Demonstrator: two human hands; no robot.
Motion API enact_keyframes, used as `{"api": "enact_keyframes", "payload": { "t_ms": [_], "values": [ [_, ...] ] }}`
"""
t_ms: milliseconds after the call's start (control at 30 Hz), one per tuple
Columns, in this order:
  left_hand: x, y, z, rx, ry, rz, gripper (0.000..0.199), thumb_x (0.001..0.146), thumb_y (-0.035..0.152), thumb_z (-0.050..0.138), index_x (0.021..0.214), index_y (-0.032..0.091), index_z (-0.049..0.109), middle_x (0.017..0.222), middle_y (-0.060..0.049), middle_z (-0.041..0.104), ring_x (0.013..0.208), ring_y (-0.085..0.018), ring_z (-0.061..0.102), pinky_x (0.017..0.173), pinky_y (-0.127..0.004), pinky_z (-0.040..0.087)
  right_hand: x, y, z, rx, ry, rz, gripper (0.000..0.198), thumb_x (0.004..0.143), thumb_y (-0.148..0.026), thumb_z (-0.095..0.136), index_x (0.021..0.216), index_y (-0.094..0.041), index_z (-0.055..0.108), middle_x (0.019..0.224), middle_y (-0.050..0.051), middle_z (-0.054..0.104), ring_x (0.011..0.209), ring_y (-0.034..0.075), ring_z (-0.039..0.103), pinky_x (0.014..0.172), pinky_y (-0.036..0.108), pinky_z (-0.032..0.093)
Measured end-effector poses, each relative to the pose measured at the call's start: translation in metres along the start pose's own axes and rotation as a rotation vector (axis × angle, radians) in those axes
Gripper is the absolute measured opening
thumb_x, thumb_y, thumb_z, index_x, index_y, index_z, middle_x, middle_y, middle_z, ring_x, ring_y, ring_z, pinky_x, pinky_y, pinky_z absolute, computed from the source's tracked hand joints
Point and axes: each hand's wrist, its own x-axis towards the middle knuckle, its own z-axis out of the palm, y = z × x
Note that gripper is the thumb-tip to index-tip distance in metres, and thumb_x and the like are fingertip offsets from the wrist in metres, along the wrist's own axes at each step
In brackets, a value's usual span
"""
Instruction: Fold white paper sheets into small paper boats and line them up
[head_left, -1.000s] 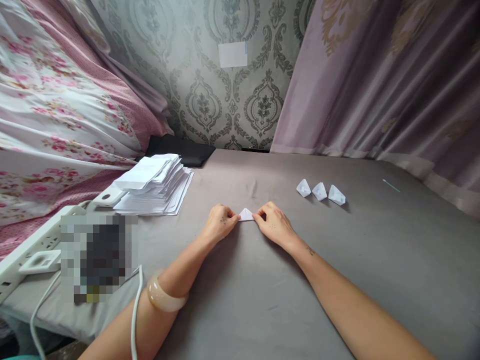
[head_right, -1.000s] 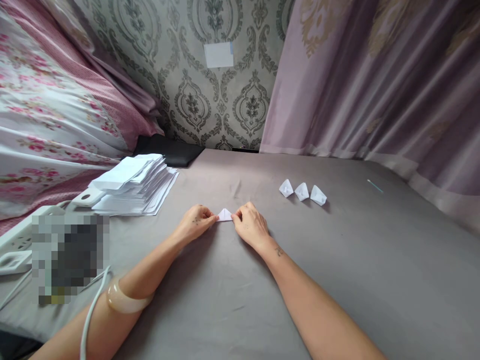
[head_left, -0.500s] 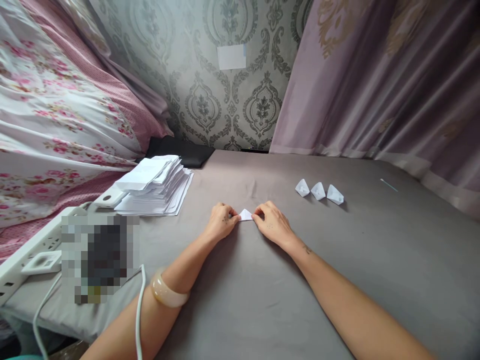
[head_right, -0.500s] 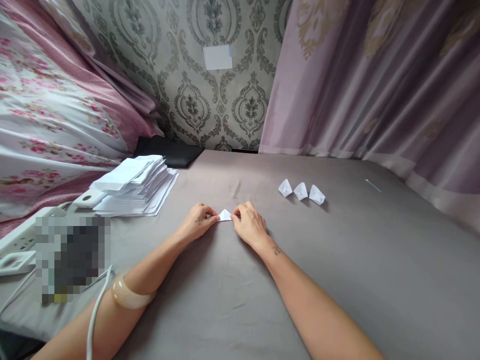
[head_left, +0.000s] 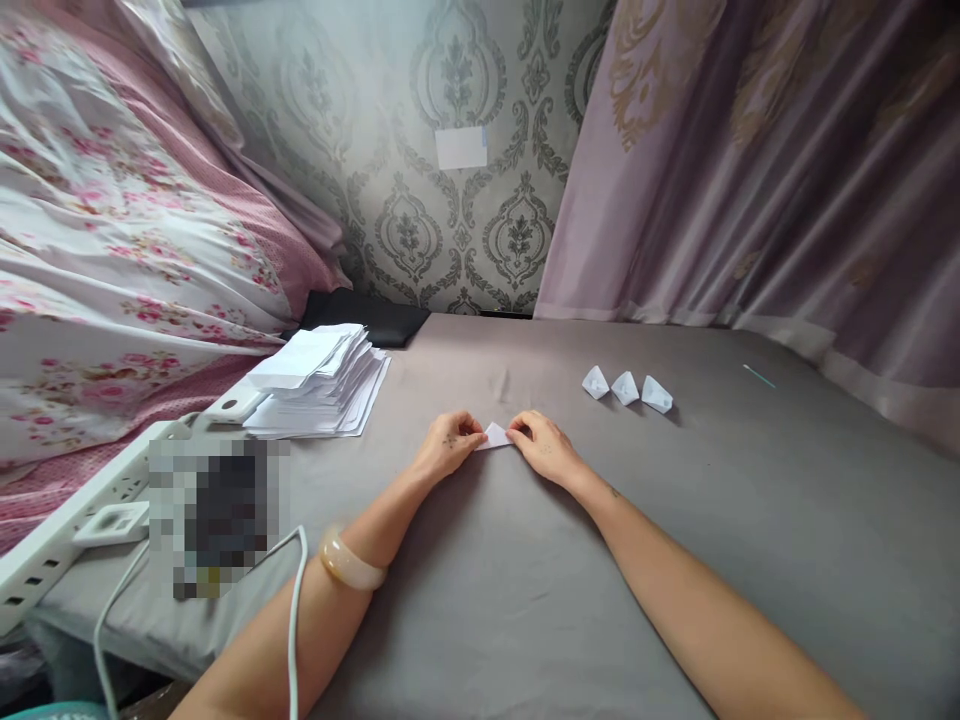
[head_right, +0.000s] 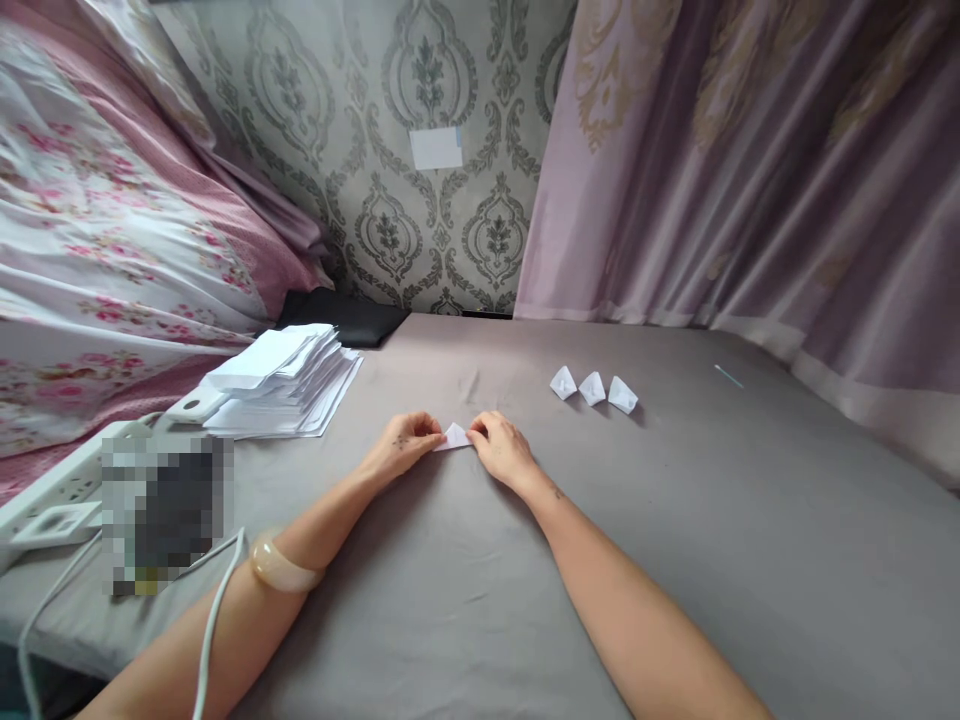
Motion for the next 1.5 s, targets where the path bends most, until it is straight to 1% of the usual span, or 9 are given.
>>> {"api": "enact_keyframes", "payload": {
  "t_ms": [133,333,433,500,633,800,967,1200,1500],
  "values": [
    [0.002,-0.005,0.005,-0.086,0.0,0.05,0.044,0.069,0.031,0.063,0.108,0.011,0.056,0.071,-0.001,0.063,0.059,-0.012,0.053,0.054,-0.022,0.038,0.0,0.0,-0.002,0.093,-0.013,0.013,0.013,0.082,-0.029,0.052,0.082,-0.02,0.061,0.083,0.001,0.065,0.071,0.013,0.055,0.069,0.026,0.04],
    [0.001,-0.002,0.007,-0.05,-0.029,0.181,0.04,0.074,0.033,0.058,0.107,0.009,0.059,0.073,-0.002,0.061,0.059,-0.011,0.048,0.056,-0.023,0.038,-0.002,0.0,-0.004,0.21,-0.068,0.012,0.029,0.076,-0.031,0.06,0.102,-0.018,0.063,0.088,0.002,0.066,0.062,0.01,0.052,0.064,0.025,0.042],
    [-0.002,0.003,0.006,-0.024,-0.014,0.271,0.038,0.077,0.033,0.056,0.109,0.012,0.059,0.075,-0.001,0.06,0.059,-0.01,0.046,0.058,-0.022,0.038,-0.002,0.002,-0.007,0.311,-0.117,-0.012,0.028,0.076,-0.035,0.058,0.094,-0.016,0.066,0.084,0.002,0.065,0.062,0.011,0.052,0.063,0.025,0.042],
    [-0.003,0.005,0.007,-0.048,-0.014,0.29,0.037,0.078,0.035,0.056,0.108,0.013,0.06,0.075,-0.001,0.059,0.06,-0.01,0.045,0.058,-0.022,0.037,-0.002,0.002,-0.011,0.351,-0.083,-0.042,0.025,0.074,-0.037,0.059,0.083,-0.015,0.068,0.086,0.003,0.064,0.066,0.011,0.052,0.066,0.026,0.042],
    [-0.006,0.008,0.01,-0.216,-0.073,0.214,0.039,0.075,0.041,0.061,0.101,0.012,0.064,0.074,-0.002,0.059,0.063,-0.011,0.047,0.058,-0.022,0.036,-0.003,-0.004,-0.017,0.512,-0.008,-0.026,0.025,0.072,-0.04,0.06,0.076,-0.016,0.065,0.081,0.002,0.063,0.072,0.013,0.055,0.071,0.027,0.043],
    [-0.012,0.017,0.011,-0.402,-0.152,0.027,0.036,0.067,0.044,0.069,0.085,0.013,0.067,0.073,-0.001,0.062,0.064,-0.01,0.049,0.059,-0.022,0.034,-0.005,-0.013,-0.018,0.733,-0.037,0.042,0.027,0.068,-0.041,0.066,0.081,-0.017,0.062,0.064,-0.002,0.059,0.06,0.012,0.055,0.062,0.026,0.044],
    [-0.016,0.025,0.012,-0.577,-0.12,-0.048,0.033,0.063,0.043,0.073,0.067,0.014,0.059,0.068,0.0,0.059,0.054,-0.006,0.043,0.054,-0.021,0.033,-0.005,-0.016,-0.009,0.986,0.021,0.065,0.04,0.068,-0.047,0.067,0.096,-0.017,0.064,0.076,0.002,0.064,0.067,0.012,0.057,0.061,0.025,0.044],
    [-0.014,0.021,0.014,-0.693,-0.108,-0.083,0.027,0.06,0.034,0.076,0.067,0.013,0.061,0.066,-0.001,0.06,0.054,-0.006,0.047,0.056,-0.021,0.036,-0.011,-0.028,-0.003,0.917,0.04,0.051,0.031,0.069,-0.045,0.066,0.079,-0.016,0.07,0.066,0.0,0.063,0.061,0.011,0.05,0.059,0.024,0.039],
    [-0.014,0.02,0.015,-0.615,-0.057,-0.116,0.033,0.061,0.038,0.076,0.08,0.013,0.066,0.076,-0.003,0.064,0.062,-0.008,0.053,0.056,-0.02,0.037,-0.007,-0.018,-0.001,0.788,0.122,0.112,0.025,0.068,-0.039,0.065,0.069,-0.014,0.067,0.064,0.001,0.065,0.058,0.012,0.053,0.061,0.026,0.041]
  ]
}}
